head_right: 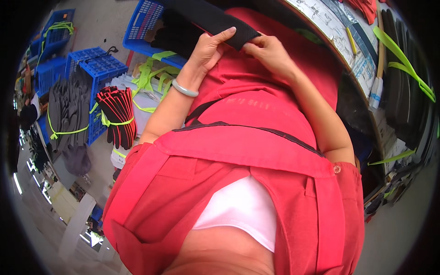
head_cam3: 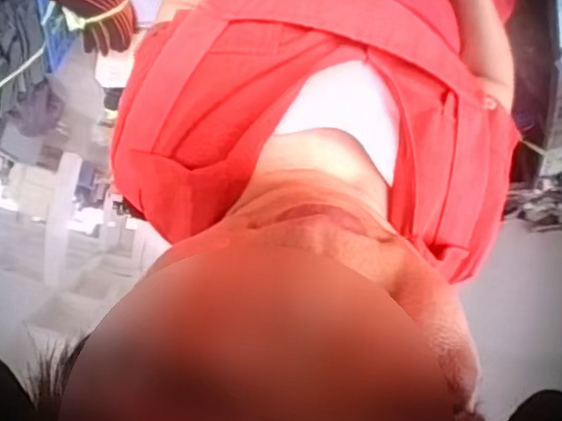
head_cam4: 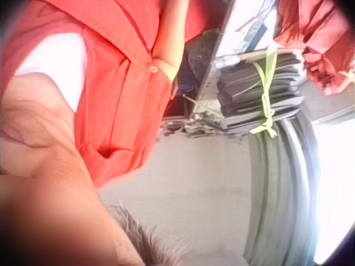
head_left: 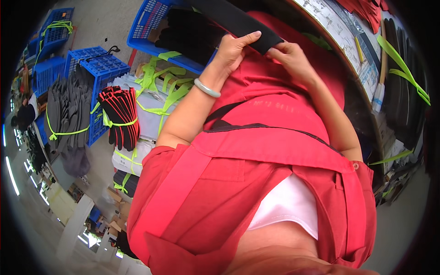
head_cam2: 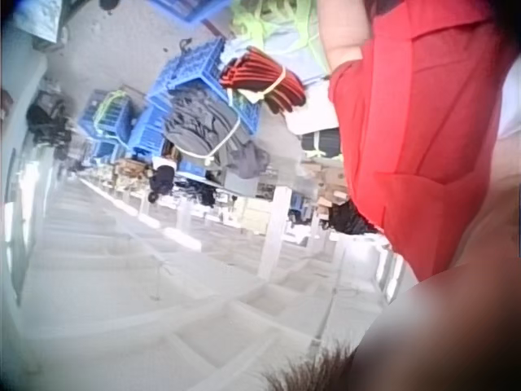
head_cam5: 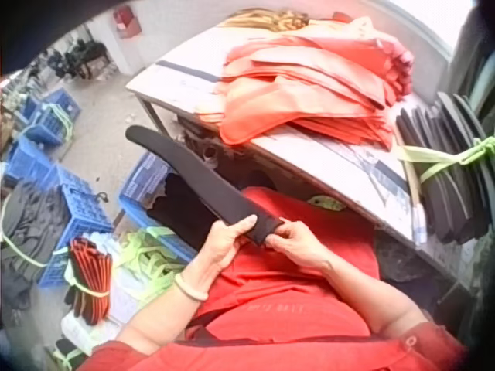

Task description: Inserting black stiffener strips into red fabric sleeves for product assembly.

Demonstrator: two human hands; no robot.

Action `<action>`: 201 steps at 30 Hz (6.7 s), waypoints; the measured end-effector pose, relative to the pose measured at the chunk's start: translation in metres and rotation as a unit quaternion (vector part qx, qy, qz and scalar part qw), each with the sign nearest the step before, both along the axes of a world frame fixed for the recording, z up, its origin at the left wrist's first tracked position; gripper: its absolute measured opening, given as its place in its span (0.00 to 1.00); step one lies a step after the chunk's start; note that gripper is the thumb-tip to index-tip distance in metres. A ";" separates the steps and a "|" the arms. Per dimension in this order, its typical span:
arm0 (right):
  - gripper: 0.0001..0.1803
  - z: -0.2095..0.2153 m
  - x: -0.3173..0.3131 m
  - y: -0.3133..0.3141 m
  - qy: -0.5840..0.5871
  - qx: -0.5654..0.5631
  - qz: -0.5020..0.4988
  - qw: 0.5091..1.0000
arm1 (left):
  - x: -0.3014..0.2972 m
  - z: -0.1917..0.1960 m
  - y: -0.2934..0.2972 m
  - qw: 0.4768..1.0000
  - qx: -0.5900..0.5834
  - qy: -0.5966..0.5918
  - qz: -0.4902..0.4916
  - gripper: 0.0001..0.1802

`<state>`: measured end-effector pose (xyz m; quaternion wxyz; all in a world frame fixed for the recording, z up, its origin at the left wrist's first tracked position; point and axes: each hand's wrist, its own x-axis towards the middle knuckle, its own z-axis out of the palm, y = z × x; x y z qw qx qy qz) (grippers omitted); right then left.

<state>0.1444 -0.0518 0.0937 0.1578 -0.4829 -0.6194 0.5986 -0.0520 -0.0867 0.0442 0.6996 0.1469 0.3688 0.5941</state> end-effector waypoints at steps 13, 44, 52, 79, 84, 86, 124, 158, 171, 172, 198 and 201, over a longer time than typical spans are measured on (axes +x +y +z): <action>0.14 -0.014 -0.028 0.021 0.034 0.015 -0.007 0.999 | -0.007 0.011 -0.017 0.995 -0.025 0.043 -0.090 0.11; 0.11 0.004 -0.010 0.055 0.072 0.111 0.112 0.985 | -0.022 0.057 -0.019 0.895 0.096 0.338 -0.274 0.11; 0.08 0.166 -0.041 0.062 -0.137 0.214 0.295 0.921 | -0.068 0.139 0.033 0.676 0.275 0.620 -0.289 0.25; 0.11 0.048 -0.030 0.042 0.071 0.315 -0.081 0.943 | 0.020 0.069 0.043 0.981 0.136 0.119 0.072 0.15; 0.10 0.038 -0.020 0.045 0.065 0.270 -0.078 0.958 | 0.025 0.068 0.034 0.994 0.079 0.044 0.062 0.09; 0.12 0.036 -0.024 0.041 0.085 0.306 -0.056 0.947 | 0.031 0.054 0.028 0.985 0.110 0.107 0.082 0.09; 0.13 -0.017 -0.044 0.020 0.109 0.130 -0.106 0.980 | 0.001 0.029 0.013 0.998 0.030 0.058 -0.017 0.13; 0.15 0.048 -0.006 -0.021 -0.027 -0.030 0.152 0.988 | -0.269 -0.124 0.017 0.914 -0.078 -0.090 0.388 0.32; 0.22 -0.039 -0.114 0.048 -0.164 0.117 0.108 0.973 | -0.062 -0.072 -0.038 0.982 -0.143 -0.098 0.079 0.12; 0.20 -0.042 -0.108 0.042 -0.120 0.137 0.118 0.976 | -0.074 -0.095 -0.043 0.978 -0.169 -0.084 0.090 0.10; 0.07 -0.026 -0.075 0.036 -0.019 0.298 0.189 0.935 | -0.076 -0.236 -0.101 0.948 -0.295 0.104 -0.061 0.19; 0.09 0.004 -0.032 0.055 -0.056 0.342 0.106 0.932 | -0.075 -0.218 -0.095 0.952 -0.266 0.137 -0.057 0.18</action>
